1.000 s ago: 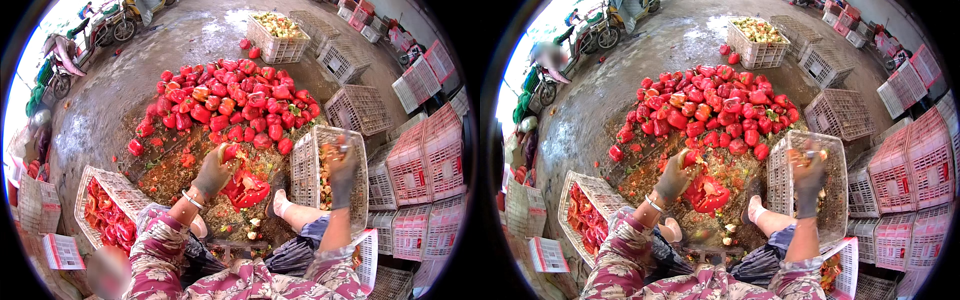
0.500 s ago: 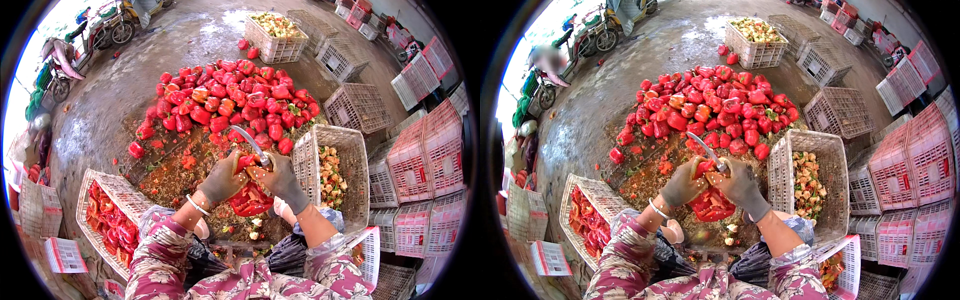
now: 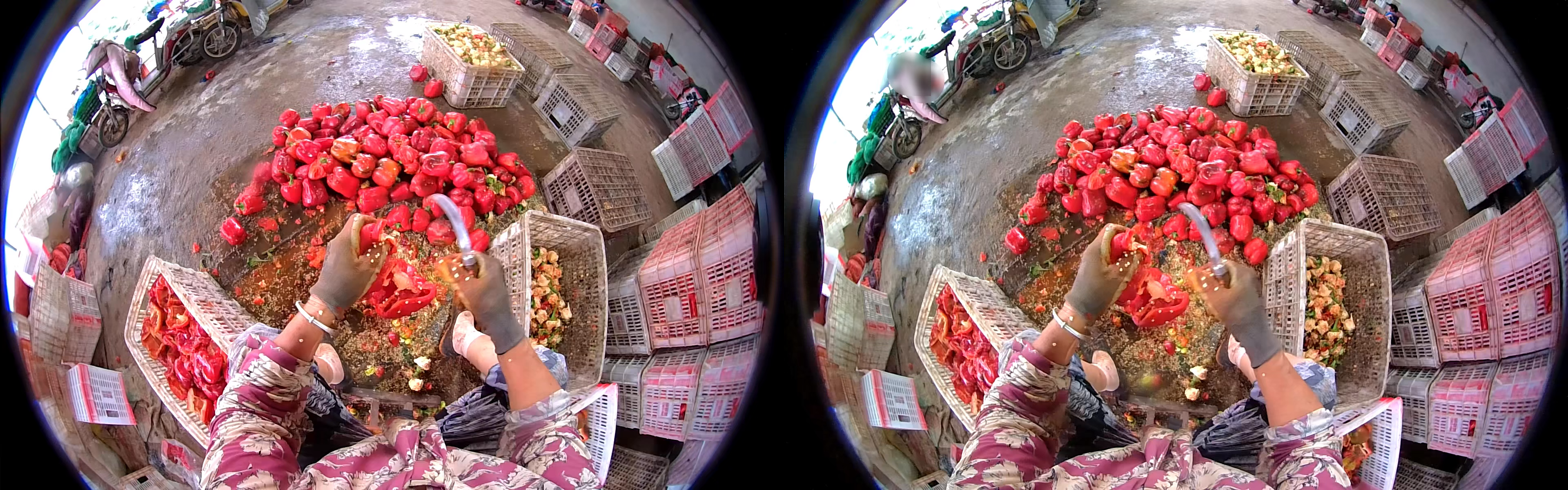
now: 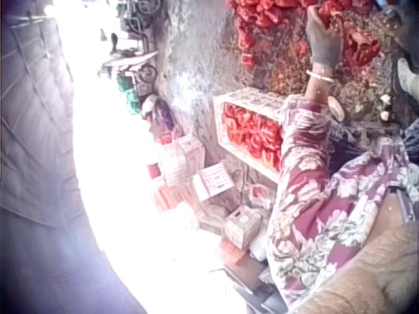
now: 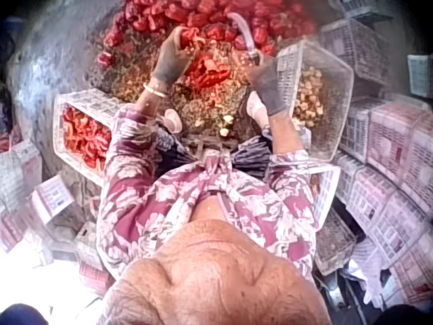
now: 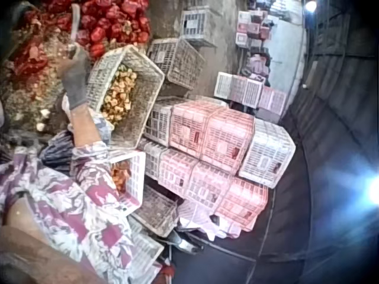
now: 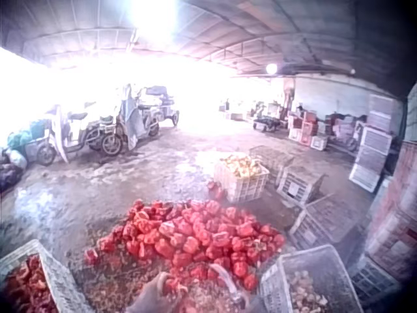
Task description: The person sits on the ground and uses a knife to cut the tops off red bell peppers. They remove the seeds and place the cleaned peppers into a white plastic crate while discarding the waste into a separate container.
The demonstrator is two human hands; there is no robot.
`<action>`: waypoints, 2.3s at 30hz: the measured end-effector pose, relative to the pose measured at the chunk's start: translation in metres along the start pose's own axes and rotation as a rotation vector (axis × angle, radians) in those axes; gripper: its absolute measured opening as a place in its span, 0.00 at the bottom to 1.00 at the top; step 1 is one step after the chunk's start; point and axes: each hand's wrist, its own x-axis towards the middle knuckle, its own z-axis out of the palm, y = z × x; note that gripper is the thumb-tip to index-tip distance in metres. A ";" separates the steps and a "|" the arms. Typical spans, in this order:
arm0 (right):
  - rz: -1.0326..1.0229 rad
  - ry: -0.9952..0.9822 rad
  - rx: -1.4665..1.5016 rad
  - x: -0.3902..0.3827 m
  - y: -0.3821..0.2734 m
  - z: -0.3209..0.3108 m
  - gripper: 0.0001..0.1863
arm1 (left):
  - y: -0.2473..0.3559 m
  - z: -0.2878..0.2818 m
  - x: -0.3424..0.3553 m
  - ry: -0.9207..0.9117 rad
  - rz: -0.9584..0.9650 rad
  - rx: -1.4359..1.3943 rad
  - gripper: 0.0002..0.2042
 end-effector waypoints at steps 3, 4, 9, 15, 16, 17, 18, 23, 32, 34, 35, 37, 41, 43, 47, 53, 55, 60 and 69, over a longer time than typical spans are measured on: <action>-0.086 -0.112 0.085 0.001 -0.002 0.014 0.21 | 0.013 0.006 0.003 0.023 -0.040 -0.042 0.15; -0.163 -0.098 -0.025 0.001 -0.001 0.018 0.23 | 0.015 0.007 0.003 0.040 -0.028 -0.054 0.14; -0.570 0.063 -0.485 -0.001 0.010 0.025 0.27 | -0.005 0.011 0.007 0.085 -0.135 -0.305 0.12; -0.310 0.133 -0.347 -0.012 0.010 0.040 0.24 | 0.005 0.002 0.013 0.295 -0.471 -0.849 0.12; -0.338 0.121 -0.367 -0.011 0.009 0.040 0.23 | 0.005 0.001 0.013 0.306 -0.491 -0.864 0.12; -0.366 0.110 -0.387 -0.011 0.009 0.039 0.22 | 0.002 0.001 0.012 0.316 -0.511 -0.879 0.11; -0.395 0.099 -0.406 -0.012 0.008 0.039 0.21 | 0.002 0.000 0.012 0.325 -0.531 -0.894 0.10; -0.325 0.126 -0.100 -0.018 0.001 0.040 0.18 | -0.003 -0.001 0.015 0.393 -0.649 -1.047 0.08; 0.095 -0.008 0.376 -0.007 -0.016 0.028 0.15 | 0.004 -0.012 0.000 -0.046 -0.450 -1.442 0.21; 0.120 -0.018 0.403 -0.005 -0.021 0.027 0.16 | 0.010 -0.001 -0.001 -0.096 -0.551 -1.311 0.25; 0.159 -0.044 0.427 -0.002 -0.016 0.025 0.18 | 0.017 0.004 -0.003 -0.100 -0.565 -1.254 0.25; -0.177 0.105 0.056 0.004 -0.003 0.028 0.19 | 0.013 0.013 -0.003 -0.094 -0.564 -1.172 0.24; -0.341 0.254 -0.323 0.006 -0.012 0.036 0.28 | -0.008 0.034 -0.008 -0.018 -0.400 -0.934 0.19; -0.429 0.285 -0.449 0.008 -0.016 0.034 0.29 | -0.010 0.039 -0.011 0.040 -0.233 -0.636 0.18; -0.380 0.300 -0.698 0.007 -0.017 0.039 0.26 | 0.002 0.034 -0.017 0.021 -0.239 -0.237 0.23; -0.393 0.312 -0.720 0.007 -0.018 0.045 0.24 | 0.021 0.035 -0.027 0.103 -0.183 -0.040 0.24; -0.370 0.285 -0.745 0.006 -0.016 0.045 0.21 | 0.020 0.034 -0.027 0.079 -0.187 -0.016 0.24; -0.300 0.301 -0.518 0.011 -0.004 0.037 0.15 | 0.004 0.036 -0.021 0.020 -0.102 -0.051 0.24; -0.375 0.421 -0.053 0.035 0.051 -0.017 0.13 | -0.027 -0.019 -0.010 0.161 -0.119 -0.316 0.23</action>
